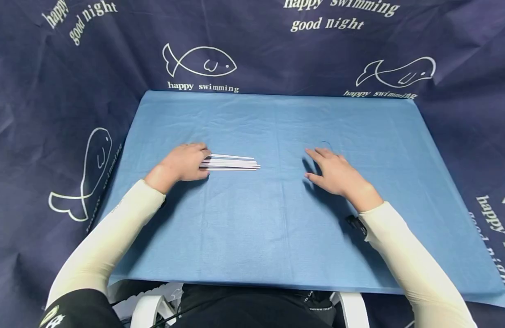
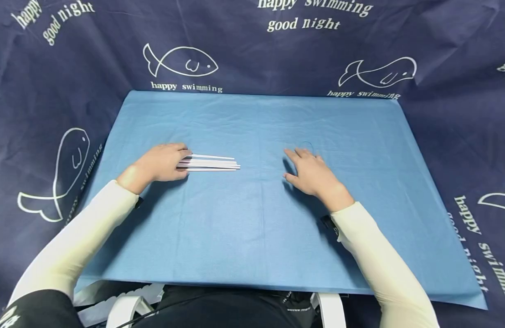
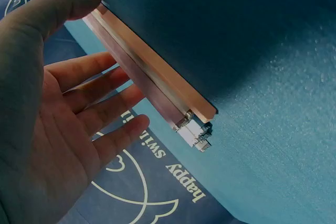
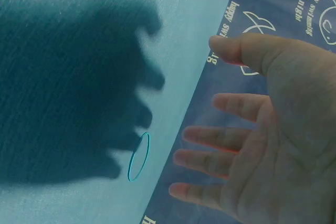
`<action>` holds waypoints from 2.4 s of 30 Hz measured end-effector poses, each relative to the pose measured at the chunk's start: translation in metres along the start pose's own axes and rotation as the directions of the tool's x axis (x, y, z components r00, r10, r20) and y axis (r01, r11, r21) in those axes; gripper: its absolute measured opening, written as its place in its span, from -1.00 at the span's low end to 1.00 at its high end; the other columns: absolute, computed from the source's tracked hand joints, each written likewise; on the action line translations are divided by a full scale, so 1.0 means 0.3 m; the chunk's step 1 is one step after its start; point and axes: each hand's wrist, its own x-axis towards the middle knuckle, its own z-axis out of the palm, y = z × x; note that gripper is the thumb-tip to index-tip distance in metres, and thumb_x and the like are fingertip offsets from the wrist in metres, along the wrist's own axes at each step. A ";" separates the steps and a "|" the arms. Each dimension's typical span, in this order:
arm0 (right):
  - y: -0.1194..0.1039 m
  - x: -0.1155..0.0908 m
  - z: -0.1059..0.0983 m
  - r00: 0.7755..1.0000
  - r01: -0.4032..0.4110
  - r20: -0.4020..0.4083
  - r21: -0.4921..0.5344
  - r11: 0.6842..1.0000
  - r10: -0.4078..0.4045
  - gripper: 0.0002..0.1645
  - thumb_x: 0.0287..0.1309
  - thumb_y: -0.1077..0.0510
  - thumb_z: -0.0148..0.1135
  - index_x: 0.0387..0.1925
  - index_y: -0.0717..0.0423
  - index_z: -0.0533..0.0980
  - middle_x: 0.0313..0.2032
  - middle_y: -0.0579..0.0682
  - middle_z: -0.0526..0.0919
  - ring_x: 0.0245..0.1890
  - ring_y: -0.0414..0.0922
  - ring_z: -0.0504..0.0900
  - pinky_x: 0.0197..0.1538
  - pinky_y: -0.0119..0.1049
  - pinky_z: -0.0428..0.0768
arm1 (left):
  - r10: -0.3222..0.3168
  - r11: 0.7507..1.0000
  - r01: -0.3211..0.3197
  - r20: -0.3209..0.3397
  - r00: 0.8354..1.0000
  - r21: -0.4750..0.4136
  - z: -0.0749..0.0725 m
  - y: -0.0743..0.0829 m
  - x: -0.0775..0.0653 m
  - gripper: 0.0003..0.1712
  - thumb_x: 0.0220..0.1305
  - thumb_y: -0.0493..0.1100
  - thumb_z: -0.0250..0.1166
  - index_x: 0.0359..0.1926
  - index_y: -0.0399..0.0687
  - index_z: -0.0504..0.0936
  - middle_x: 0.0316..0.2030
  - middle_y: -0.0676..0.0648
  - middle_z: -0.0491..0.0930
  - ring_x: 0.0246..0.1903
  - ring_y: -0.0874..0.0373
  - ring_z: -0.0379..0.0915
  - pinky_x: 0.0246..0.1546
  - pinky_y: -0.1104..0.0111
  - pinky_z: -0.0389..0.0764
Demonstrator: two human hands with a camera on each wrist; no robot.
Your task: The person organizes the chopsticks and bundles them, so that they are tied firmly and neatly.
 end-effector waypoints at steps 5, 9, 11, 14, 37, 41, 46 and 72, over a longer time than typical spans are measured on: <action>0.007 -0.003 -0.001 1.000 0.003 -0.024 0.038 0.999 -0.003 -0.09 0.53 -0.14 0.17 0.69 0.02 0.04 0.63 0.36 0.09 0.63 0.39 0.05 0.54 0.49 0.07 | 0.002 1.000 -0.002 -0.014 1.000 -0.012 0.001 0.000 0.006 -0.41 0.34 0.07 0.36 0.26 -0.17 0.61 0.19 -0.24 0.56 0.11 -0.17 0.54 0.24 -0.09 0.51; 0.008 -0.003 -0.002 0.999 0.018 -0.044 0.051 0.999 -0.016 -0.09 0.52 -0.12 0.18 0.68 0.03 0.06 0.62 0.36 0.12 0.63 0.39 0.08 0.55 0.46 0.09 | 0.000 1.000 0.000 -0.011 1.000 -0.016 0.002 -0.004 0.008 -0.44 0.35 0.06 0.36 0.24 -0.16 0.63 0.18 -0.24 0.56 0.10 -0.16 0.54 0.24 -0.08 0.51; 0.008 -0.002 -0.002 0.999 0.024 -0.048 0.054 0.998 -0.021 -0.10 0.52 -0.12 0.18 0.68 0.03 0.05 0.62 0.36 0.12 0.62 0.39 0.08 0.55 0.45 0.10 | 0.004 1.000 -0.005 -0.017 1.000 -0.012 0.004 -0.008 0.009 -0.49 0.35 0.05 0.36 0.19 -0.16 0.65 0.16 -0.24 0.57 0.10 -0.16 0.54 0.23 -0.08 0.52; 0.006 -0.003 -0.003 0.998 0.031 -0.058 0.060 0.998 -0.027 -0.10 0.53 -0.11 0.17 0.68 0.03 0.06 0.62 0.37 0.12 0.62 0.39 0.09 0.56 0.44 0.10 | 0.015 1.000 -0.016 -0.037 0.999 -0.015 0.011 -0.012 0.012 -0.58 0.33 0.01 0.35 0.07 -0.17 0.66 0.08 -0.22 0.60 0.05 -0.15 0.56 0.19 -0.07 0.53; -0.006 -0.018 -0.017 0.989 0.063 -0.141 0.107 0.992 -0.048 -0.11 0.49 -0.10 0.21 0.66 0.06 0.11 0.67 0.37 -0.11 0.65 0.40 -0.01 0.59 0.38 0.11 | 0.083 0.989 -0.087 0.034 0.996 0.122 0.035 0.014 0.059 -0.62 0.49 -0.12 0.27 0.13 -0.34 0.57 0.14 -0.33 0.63 0.24 -0.26 0.55 0.31 -0.06 0.54; -0.025 -0.017 -0.022 0.988 0.065 -0.144 0.110 0.992 -0.049 -0.13 0.51 -0.10 0.21 0.64 0.09 0.14 0.65 0.36 -0.01 0.65 0.38 0.03 0.58 0.36 0.13 | 0.064 0.997 -0.065 0.039 0.997 0.046 0.034 0.025 0.057 -0.74 0.54 -0.20 0.14 0.09 -0.29 0.49 0.03 -0.31 0.67 0.14 -0.26 0.61 0.21 -0.07 0.58; -0.072 0.011 -0.022 0.980 0.103 -0.184 0.137 0.985 -0.077 -0.17 0.53 -0.13 0.16 0.61 0.14 0.19 0.62 0.32 0.16 0.64 0.31 0.13 0.60 0.29 0.18 | 0.052 0.996 -0.048 0.051 0.997 -0.073 -0.001 0.056 0.032 -0.78 0.64 -0.19 -0.02 0.14 -0.20 0.38 0.06 -0.29 0.69 0.12 -0.25 0.64 0.17 -0.08 0.59; -0.190 0.057 0.022 0.856 0.369 -0.456 0.207 0.906 -0.244 -0.66 0.54 0.06 0.22 0.09 0.18 0.72 0.14 0.11 0.75 0.18 0.09 0.73 0.27 0.06 0.64 | 0.116 0.992 -0.122 -0.129 0.985 -0.038 -0.115 0.197 -0.015 -0.75 0.60 0.00 0.20 -0.08 -0.08 0.44 -0.35 -0.07 0.62 -0.35 -0.03 0.61 -0.22 0.01 0.66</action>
